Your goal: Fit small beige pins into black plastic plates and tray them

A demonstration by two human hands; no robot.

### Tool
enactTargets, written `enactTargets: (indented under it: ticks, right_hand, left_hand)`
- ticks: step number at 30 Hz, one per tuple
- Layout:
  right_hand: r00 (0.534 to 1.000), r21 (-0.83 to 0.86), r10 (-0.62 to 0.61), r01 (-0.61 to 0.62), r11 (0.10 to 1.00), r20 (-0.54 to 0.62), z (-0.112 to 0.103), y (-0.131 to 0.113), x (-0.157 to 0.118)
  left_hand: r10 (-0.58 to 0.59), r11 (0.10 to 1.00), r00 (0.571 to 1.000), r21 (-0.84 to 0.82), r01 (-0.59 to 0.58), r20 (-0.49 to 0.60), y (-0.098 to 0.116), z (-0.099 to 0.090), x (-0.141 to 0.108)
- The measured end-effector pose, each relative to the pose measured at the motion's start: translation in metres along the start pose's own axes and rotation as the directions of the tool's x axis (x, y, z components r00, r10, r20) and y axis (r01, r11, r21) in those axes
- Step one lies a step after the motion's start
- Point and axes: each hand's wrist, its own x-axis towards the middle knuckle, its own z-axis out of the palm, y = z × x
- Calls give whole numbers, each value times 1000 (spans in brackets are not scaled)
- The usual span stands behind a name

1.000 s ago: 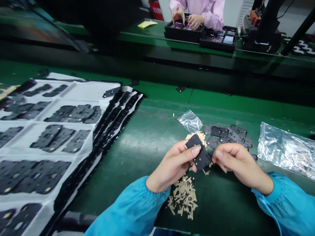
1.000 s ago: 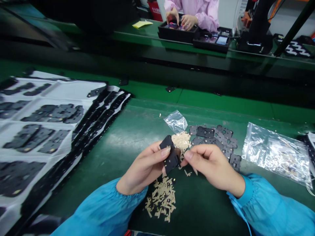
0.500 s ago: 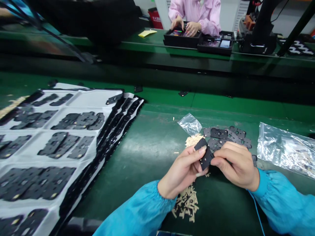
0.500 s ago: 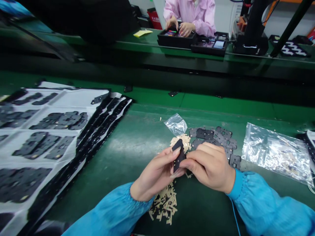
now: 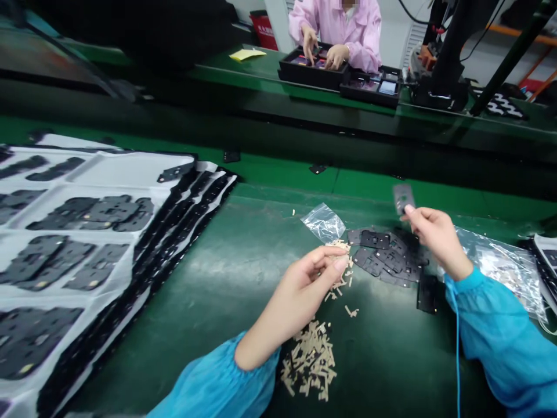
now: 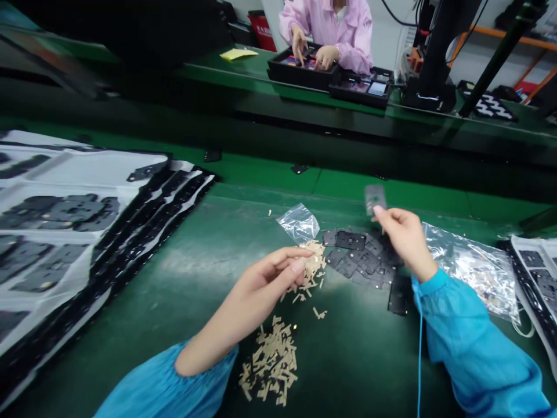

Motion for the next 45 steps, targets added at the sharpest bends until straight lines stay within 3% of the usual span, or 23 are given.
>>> enactTargets:
  ticks: [3,6,7,10,11,13,16,19,23,26,28,30,32,33,35,38,42,45]
  right_hand:
    - [998,-179,54,-48,983,29,-12,12,8]
    - [966,-267,-38,109,957,256,3,7,-16]
    - [924,-274,-86,198,941,373,12,2,-29]
    - [739,-221,-211,439,871,640,41,-10,-68]
    - [695,-215,-236,497,841,679,51,-12,-78]
    - [650,-254,-251,579,775,717,68,-12,-92]
    - [632,-326,-226,633,702,741,84,-8,-100]
    - [607,-318,-207,640,699,768,87,-6,-100]
    - [656,-295,-166,531,794,736,80,-7,-97]
    - [678,-217,-51,305,927,733,75,-9,-94]
    - [633,-129,53,74,989,773,74,-11,-90]
    - [548,-61,128,-138,989,827,73,-12,-86]
    - [482,-27,151,-255,967,863,72,-15,-83]
    - [478,-14,147,-271,962,866,72,-16,-82]
    - [517,5,120,-235,972,847,71,-17,-83]
    - [604,-10,29,-35,999,797,70,-18,-88]
    - [647,-21,-114,196,980,754,70,-19,-94]
    - [654,-11,-118,189,982,747,70,-18,-93]
  left_hand:
    - [-6,987,999,158,13,-49,1,-13,-11]
    - [38,945,999,325,-33,-7,-6,-26,-27]
    - [73,925,997,372,-77,24,-9,-29,-34]
    - [182,859,977,466,-214,113,-21,-33,-54]
    - [201,840,971,486,-240,132,-25,-32,-60]
    - [222,805,964,531,-267,149,-34,-29,-70]
    - [259,748,955,594,-295,148,-46,-22,-77]
    - [278,720,949,622,-308,148,-54,-19,-78]
    - [299,706,943,631,-323,147,-55,-20,-78]
    - [410,649,897,638,-414,165,-52,-20,-79]
    - [528,563,826,646,-515,198,-49,-20,-80]
    - [615,478,754,652,-588,230,-46,-20,-79]
    - [626,481,746,641,-598,226,-44,-20,-79]
    - [600,530,773,621,-577,206,-42,-20,-79]
    - [494,677,856,552,-487,151,-40,-19,-79]
    - [321,840,940,424,-337,111,-37,-16,-79]
    - [214,918,970,316,-241,118,-33,-14,-77]
    - [169,957,975,213,-198,147,-30,-15,-75]
